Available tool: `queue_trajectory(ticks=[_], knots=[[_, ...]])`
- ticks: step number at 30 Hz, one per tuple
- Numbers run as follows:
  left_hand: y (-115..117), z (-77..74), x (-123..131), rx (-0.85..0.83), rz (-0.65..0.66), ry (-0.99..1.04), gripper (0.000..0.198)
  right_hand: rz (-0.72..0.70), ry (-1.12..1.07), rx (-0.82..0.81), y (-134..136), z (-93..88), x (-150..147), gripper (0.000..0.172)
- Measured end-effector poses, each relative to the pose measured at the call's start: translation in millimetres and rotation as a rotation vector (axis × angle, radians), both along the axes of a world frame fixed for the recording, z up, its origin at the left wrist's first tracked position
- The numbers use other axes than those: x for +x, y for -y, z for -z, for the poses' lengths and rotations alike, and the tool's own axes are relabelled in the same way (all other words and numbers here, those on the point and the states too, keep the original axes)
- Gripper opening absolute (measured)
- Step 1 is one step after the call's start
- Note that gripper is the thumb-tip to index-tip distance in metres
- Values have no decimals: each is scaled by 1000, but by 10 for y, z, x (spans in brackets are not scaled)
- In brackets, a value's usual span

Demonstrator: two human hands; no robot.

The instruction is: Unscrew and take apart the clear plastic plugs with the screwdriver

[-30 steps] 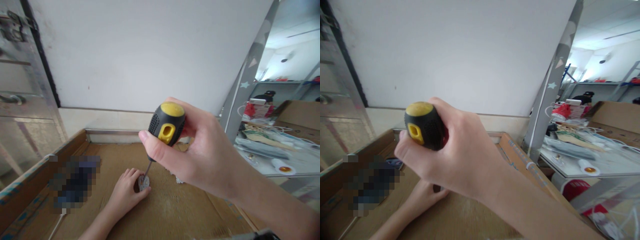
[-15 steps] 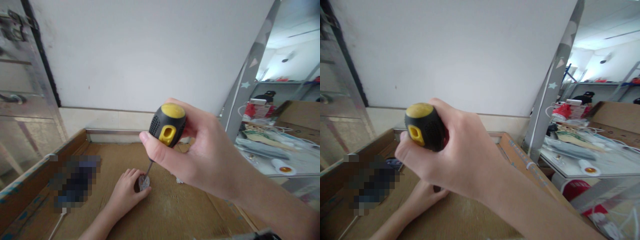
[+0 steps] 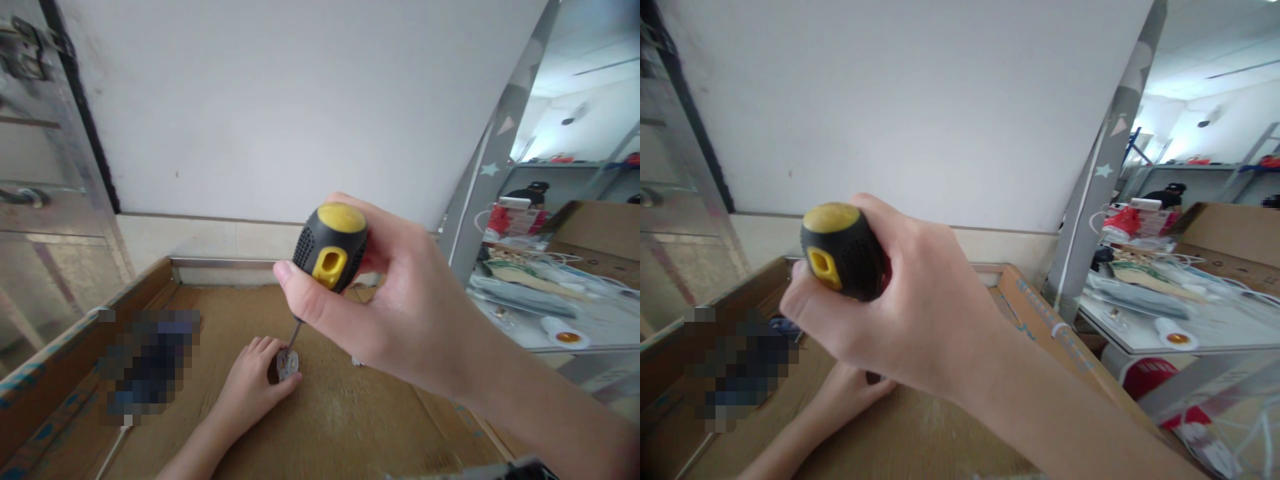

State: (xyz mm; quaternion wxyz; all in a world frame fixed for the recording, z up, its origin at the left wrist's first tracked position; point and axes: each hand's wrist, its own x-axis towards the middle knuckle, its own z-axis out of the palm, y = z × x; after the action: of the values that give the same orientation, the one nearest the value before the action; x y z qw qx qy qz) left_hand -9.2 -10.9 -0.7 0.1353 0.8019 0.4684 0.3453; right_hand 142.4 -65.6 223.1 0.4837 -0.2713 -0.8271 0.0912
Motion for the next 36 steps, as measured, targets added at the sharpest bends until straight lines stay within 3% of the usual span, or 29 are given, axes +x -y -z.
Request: queue_trajectory(ticks=[10, 18, 25, 36], knots=[[-3, -17, -3, 26, -5, -23, 36, 63, 5, 7, -5, -2, 42, 24], [0, -10, -8, 42, 9, 11, 38, 36, 10, 6, -9, 1, 37, 22], [-8, -77, -30, 163, -66, 24, 15, 59, -14, -11, -8, -4, 29, 24], [-34, -37, -75, 168, -96, 2, 14, 127, 4, 43, 24, -58, 49, 22]])
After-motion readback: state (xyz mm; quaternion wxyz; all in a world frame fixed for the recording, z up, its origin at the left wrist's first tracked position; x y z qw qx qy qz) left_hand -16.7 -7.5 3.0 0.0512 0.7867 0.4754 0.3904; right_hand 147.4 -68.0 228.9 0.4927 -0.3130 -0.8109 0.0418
